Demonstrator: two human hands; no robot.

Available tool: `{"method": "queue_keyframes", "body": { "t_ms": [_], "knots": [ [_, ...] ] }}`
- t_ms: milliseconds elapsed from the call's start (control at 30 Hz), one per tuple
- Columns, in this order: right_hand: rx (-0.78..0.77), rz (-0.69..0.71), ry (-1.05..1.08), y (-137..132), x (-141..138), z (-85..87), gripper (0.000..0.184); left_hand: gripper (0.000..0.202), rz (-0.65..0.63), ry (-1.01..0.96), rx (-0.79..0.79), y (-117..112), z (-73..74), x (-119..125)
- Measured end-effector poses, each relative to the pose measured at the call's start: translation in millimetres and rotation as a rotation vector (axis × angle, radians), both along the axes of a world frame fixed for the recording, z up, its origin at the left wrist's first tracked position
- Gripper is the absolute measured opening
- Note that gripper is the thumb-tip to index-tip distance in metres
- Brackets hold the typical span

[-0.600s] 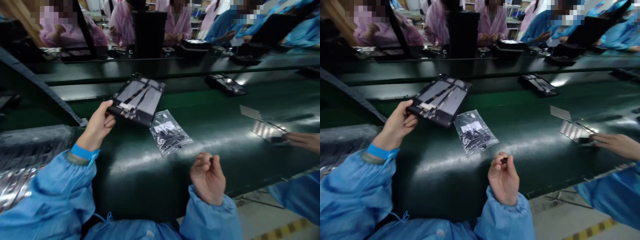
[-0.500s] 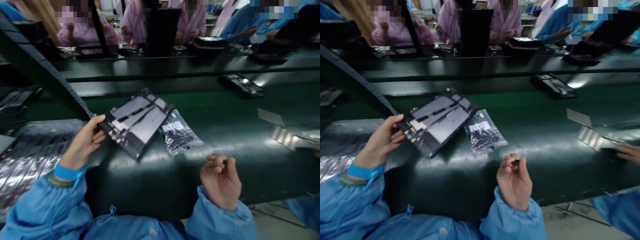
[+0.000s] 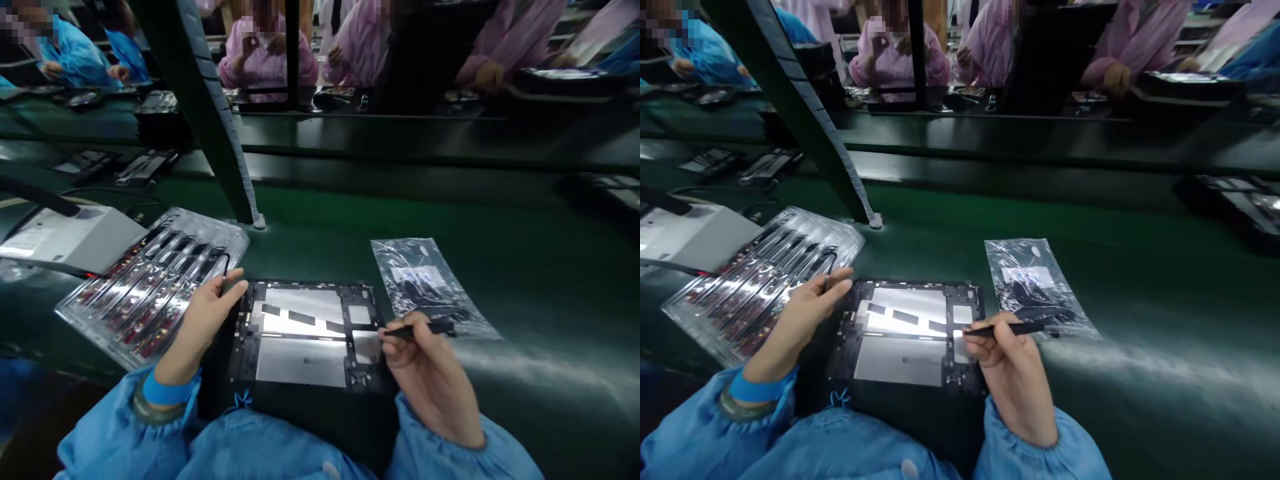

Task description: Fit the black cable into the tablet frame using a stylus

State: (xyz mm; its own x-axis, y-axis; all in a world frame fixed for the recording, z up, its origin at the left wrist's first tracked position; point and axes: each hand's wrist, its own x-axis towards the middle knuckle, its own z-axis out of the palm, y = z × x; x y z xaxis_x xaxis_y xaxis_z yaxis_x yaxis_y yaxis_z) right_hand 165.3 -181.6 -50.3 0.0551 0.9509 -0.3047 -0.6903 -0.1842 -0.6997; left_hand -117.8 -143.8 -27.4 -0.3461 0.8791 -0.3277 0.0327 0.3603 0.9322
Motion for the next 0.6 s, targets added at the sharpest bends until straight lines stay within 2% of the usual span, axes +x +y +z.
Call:
{"method": "queue_keyframes", "body": {
  "t_ms": [67, 133, 233, 300, 500, 600],
  "knots": [
    [-0.006, 0.045, -0.016, 2.5, -19.6, 1.3, 0.025, 0.029, -0.037, -0.059, 0.078, -5.3, -0.2, 14.6],
    [-0.012, 0.073, -0.003, 3.5, -37.8, 1.6, 0.026, 0.022, -0.183, -0.144, 0.149, -12.7, -1.7, 30.8],
    [-0.034, 0.085, 0.043, 3.5, -58.6, 1.1, 0.027, 0.020, -0.430, -0.138, 0.296, -21.9, -5.3, 51.4],
    [-0.048, 0.079, 0.077, 3.1, -67.6, 1.0, 0.027, 0.024, -0.505, -0.102, 0.381, -24.8, -7.9, 59.4],
    [-0.046, 0.094, 0.144, 3.0, -81.8, 3.7, 0.021, 0.022, -0.451, -0.110, 0.580, -25.7, -12.4, 61.6],
    [-0.059, 0.099, 0.156, 4.0, -86.6, 4.9, 0.020, 0.021, -0.434, -0.093, 0.612, -26.0, -13.7, 59.4]
  ]
}}
